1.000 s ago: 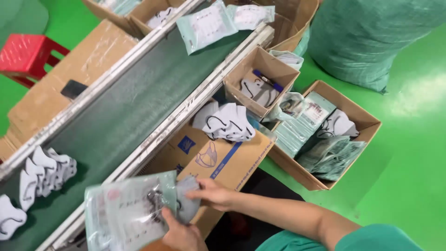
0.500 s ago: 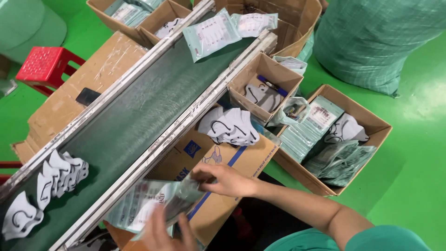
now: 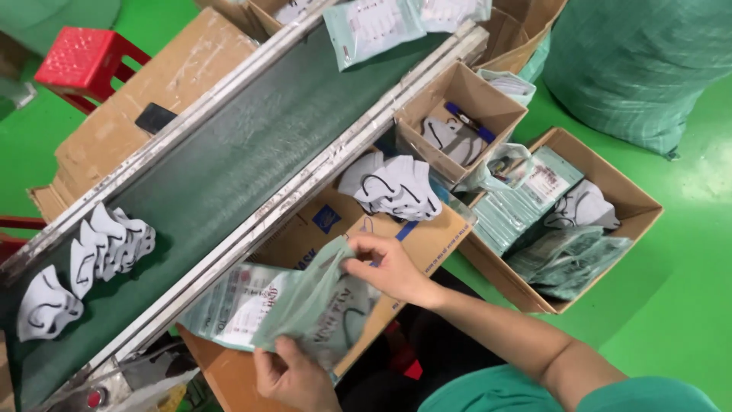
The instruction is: The recorder is picking up stacks of face masks from a conveyor belt and putting them into individual plastic packets.
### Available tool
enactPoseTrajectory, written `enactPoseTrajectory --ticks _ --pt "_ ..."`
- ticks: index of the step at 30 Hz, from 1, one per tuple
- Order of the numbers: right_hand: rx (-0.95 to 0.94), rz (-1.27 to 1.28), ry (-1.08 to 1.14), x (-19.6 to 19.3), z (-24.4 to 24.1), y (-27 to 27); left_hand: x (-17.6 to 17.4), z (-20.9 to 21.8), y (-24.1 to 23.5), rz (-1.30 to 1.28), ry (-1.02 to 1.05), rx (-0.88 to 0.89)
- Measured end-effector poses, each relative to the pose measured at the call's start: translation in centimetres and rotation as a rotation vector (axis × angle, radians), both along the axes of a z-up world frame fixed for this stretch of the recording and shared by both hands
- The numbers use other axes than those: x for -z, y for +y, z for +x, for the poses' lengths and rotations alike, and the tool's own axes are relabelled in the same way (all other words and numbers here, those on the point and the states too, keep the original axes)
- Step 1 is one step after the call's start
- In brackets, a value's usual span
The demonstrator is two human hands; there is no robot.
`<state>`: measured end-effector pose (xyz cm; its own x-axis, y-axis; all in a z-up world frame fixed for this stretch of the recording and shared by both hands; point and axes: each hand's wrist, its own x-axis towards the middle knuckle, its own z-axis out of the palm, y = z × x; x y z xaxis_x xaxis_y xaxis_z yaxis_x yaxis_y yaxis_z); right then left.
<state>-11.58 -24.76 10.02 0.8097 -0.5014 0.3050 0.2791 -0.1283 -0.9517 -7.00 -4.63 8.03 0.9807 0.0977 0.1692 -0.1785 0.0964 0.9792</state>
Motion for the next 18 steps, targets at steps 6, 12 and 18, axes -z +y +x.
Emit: enactPoseTrajectory --ticks 6,12,18 --pt "-0.223 0.447 0.017 4.0 -0.1 -1.2 -0.6 -0.2 0.3 0.237 -0.12 0.157" --pt "-0.126 0.44 0.146 3.9 -0.3 0.3 -2.3 -0.3 -1.5 0.228 -0.108 0.226" --pt "-0.251 0.436 0.132 4.6 0.1 -0.3 -3.9 1.1 -1.0 0.238 -0.169 0.323"
